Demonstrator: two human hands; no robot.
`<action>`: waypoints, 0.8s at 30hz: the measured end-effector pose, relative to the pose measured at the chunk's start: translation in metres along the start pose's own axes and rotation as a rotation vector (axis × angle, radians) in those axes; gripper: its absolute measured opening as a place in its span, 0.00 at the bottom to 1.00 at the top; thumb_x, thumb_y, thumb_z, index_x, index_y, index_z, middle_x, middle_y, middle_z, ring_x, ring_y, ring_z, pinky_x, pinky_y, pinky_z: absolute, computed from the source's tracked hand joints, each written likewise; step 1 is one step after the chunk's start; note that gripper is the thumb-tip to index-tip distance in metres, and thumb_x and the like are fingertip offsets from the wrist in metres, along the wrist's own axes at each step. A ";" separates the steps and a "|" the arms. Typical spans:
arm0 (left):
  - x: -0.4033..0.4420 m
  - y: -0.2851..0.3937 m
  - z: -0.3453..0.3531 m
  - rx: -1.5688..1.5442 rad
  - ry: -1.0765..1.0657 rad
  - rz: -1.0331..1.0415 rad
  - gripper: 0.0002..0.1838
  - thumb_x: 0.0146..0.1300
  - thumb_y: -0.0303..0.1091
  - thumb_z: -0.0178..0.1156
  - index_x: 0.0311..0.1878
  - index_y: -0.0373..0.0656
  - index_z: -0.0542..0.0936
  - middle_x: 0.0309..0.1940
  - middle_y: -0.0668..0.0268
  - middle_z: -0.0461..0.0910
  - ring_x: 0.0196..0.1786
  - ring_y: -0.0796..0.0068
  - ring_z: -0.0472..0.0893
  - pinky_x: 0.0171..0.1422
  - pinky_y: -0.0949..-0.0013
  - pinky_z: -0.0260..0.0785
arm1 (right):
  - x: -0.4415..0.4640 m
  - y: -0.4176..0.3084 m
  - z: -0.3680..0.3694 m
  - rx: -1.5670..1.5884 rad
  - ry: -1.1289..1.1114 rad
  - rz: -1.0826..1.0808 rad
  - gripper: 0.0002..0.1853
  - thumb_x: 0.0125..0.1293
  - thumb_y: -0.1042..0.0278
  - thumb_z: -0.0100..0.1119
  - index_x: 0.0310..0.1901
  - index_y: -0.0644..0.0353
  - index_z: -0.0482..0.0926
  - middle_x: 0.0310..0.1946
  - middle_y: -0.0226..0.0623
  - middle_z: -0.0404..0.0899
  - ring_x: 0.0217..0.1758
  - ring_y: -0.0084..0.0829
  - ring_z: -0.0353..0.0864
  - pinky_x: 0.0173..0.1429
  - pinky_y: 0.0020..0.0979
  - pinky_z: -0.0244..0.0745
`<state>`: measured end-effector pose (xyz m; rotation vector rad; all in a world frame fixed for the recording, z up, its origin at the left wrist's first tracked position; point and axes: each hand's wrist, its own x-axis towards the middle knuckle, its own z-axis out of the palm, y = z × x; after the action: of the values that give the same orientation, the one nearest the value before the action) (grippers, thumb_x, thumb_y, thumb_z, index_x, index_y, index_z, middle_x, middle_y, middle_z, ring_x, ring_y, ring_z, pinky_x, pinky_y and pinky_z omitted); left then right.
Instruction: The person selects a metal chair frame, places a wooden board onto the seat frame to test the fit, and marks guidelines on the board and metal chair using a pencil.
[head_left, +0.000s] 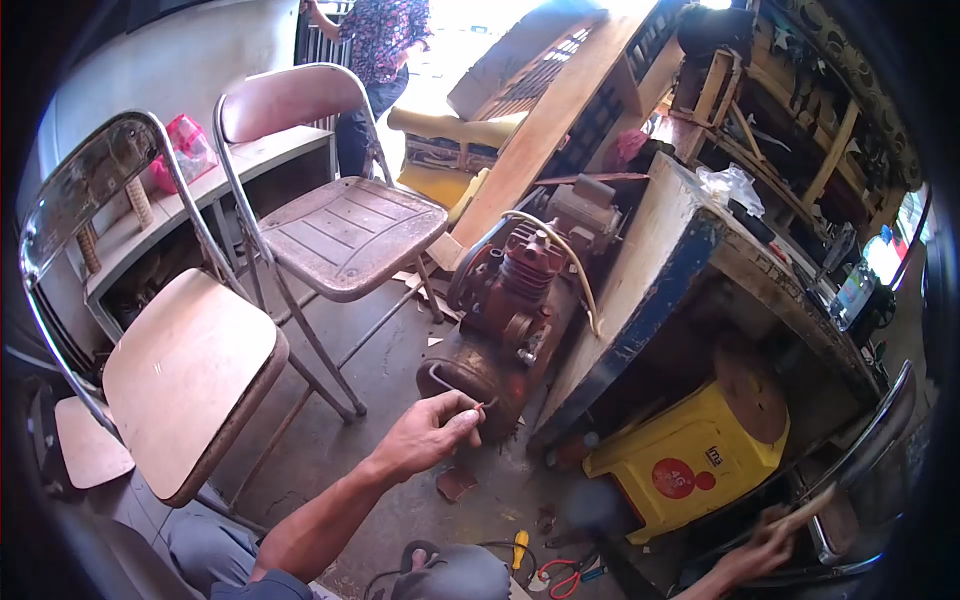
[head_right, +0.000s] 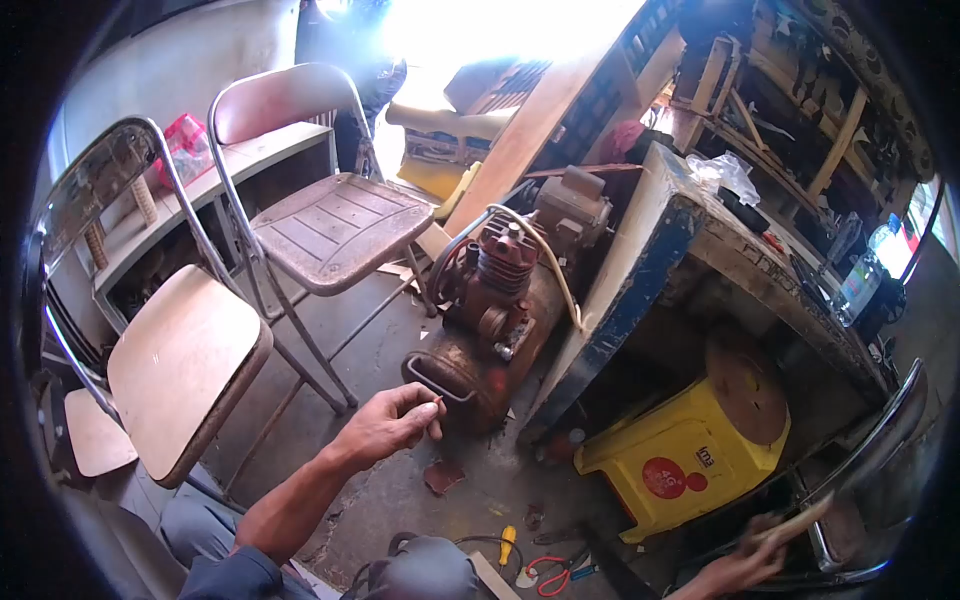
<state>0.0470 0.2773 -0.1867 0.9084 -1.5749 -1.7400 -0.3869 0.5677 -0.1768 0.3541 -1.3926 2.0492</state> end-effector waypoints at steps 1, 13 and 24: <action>-0.002 -0.003 0.001 -0.005 -0.002 -0.007 0.14 0.77 0.42 0.56 0.52 0.40 0.79 0.32 0.71 0.82 0.29 0.86 0.70 0.34 0.78 0.64 | -0.042 -0.030 -0.004 0.063 -0.009 0.113 0.23 0.72 0.63 0.60 0.62 0.68 0.71 0.46 0.47 0.79 0.41 0.35 0.85 0.43 0.32 0.85; -0.015 -0.032 0.022 -0.324 -0.117 0.015 0.13 0.80 0.41 0.52 0.49 0.42 0.80 0.31 0.73 0.81 0.30 0.89 0.73 0.35 0.81 0.67 | -0.208 -0.091 0.059 0.047 -0.982 0.265 0.19 0.66 0.73 0.60 0.58 0.62 0.73 0.32 0.30 0.76 0.28 0.21 0.75 0.34 0.27 0.76; -0.029 0.016 -0.025 -0.133 0.310 0.376 0.13 0.72 0.34 0.57 0.51 0.35 0.83 0.35 0.52 0.87 0.38 0.61 0.87 0.44 0.61 0.76 | -0.305 -0.183 0.198 -0.372 -1.405 -0.685 0.13 0.58 0.59 0.66 0.34 0.58 0.77 0.27 0.46 0.81 0.32 0.52 0.84 0.35 0.48 0.75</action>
<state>0.0841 0.2847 -0.1698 0.7208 -1.3105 -1.3499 -0.0625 0.3276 -0.1264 1.9931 -1.8789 0.7801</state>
